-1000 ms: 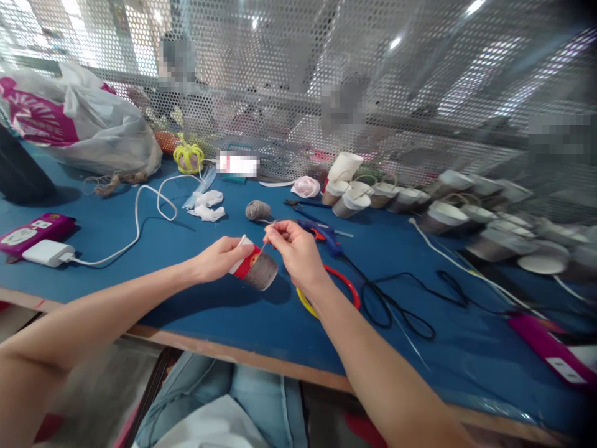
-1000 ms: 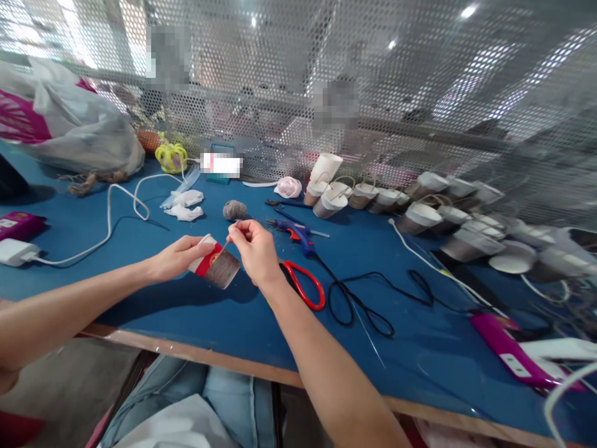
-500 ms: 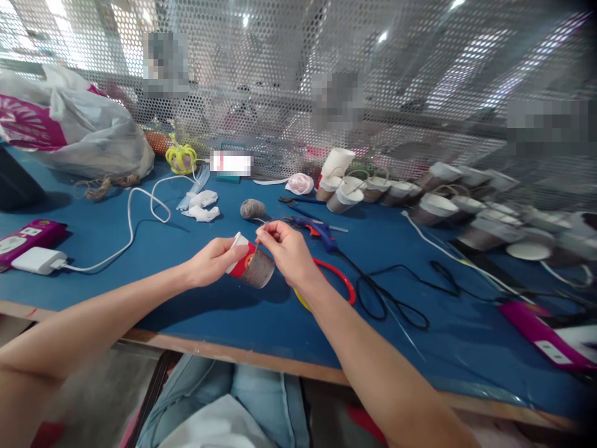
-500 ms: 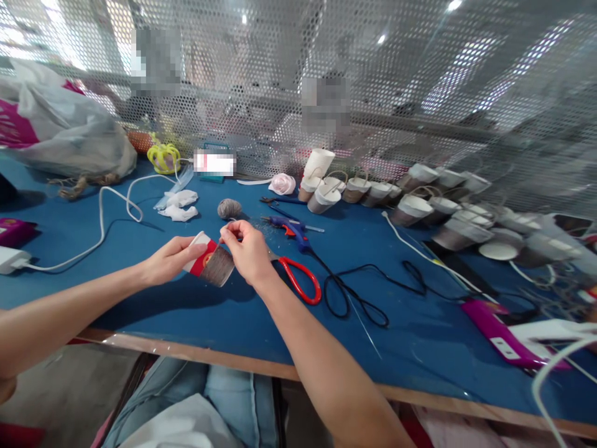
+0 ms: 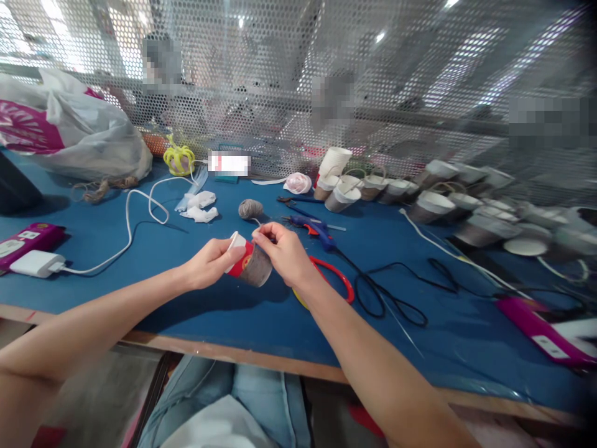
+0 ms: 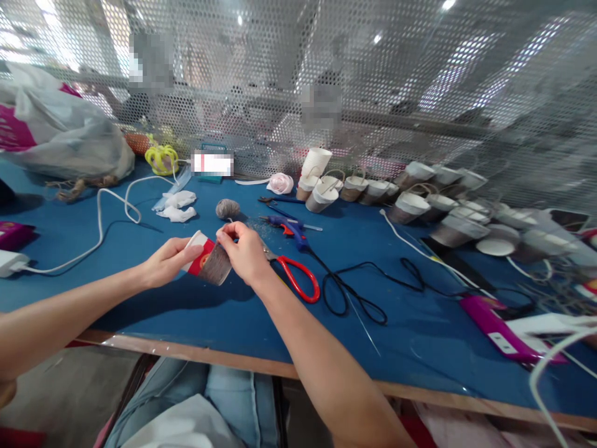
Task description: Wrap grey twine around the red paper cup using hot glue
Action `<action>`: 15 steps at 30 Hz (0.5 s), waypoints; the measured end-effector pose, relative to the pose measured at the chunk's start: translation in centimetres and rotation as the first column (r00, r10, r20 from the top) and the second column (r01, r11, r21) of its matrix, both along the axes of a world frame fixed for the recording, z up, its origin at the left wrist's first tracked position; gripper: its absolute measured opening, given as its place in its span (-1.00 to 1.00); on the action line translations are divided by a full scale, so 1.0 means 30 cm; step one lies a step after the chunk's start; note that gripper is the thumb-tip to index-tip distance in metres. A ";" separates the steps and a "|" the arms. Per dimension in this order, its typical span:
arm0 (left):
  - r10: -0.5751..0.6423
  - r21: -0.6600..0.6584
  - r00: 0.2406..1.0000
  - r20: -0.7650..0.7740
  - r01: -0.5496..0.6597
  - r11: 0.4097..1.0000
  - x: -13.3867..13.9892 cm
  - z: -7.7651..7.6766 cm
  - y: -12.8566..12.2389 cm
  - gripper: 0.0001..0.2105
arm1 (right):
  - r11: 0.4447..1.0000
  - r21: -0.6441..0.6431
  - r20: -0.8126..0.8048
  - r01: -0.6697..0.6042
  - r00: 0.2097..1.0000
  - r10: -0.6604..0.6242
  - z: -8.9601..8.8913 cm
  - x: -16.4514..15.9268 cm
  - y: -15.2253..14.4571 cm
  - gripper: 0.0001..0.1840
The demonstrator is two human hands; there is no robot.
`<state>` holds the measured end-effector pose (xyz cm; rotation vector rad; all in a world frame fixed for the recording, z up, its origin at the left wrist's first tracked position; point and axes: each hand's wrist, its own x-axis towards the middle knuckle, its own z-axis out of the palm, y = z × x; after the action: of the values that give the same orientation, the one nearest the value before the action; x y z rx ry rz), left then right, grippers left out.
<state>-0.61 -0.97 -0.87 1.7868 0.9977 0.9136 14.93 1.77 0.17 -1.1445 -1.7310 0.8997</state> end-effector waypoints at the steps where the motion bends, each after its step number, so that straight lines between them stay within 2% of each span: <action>1: -0.005 0.005 1.000 0.001 0.005 1.000 -0.001 -0.001 0.000 -0.64 | 1.000 -0.003 0.000 -0.001 1.000 0.001 0.000 0.000 0.000 -0.85; 6: -0.008 -0.021 1.000 0.016 0.008 1.000 -0.005 -0.005 0.002 -0.64 | 0.999 -0.031 -0.011 -0.012 1.000 0.012 -0.003 -0.002 0.003 -0.83; 15: 0.049 -0.234 0.985 0.164 -0.010 0.972 0.010 0.012 -0.006 -0.68 | 0.992 -0.122 -0.045 -0.024 0.999 0.019 -0.008 -0.002 0.005 -0.82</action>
<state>-0.30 -1.16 -0.51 1.4773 0.9817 0.9101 14.87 1.92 -0.06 -1.1784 -1.6745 1.0485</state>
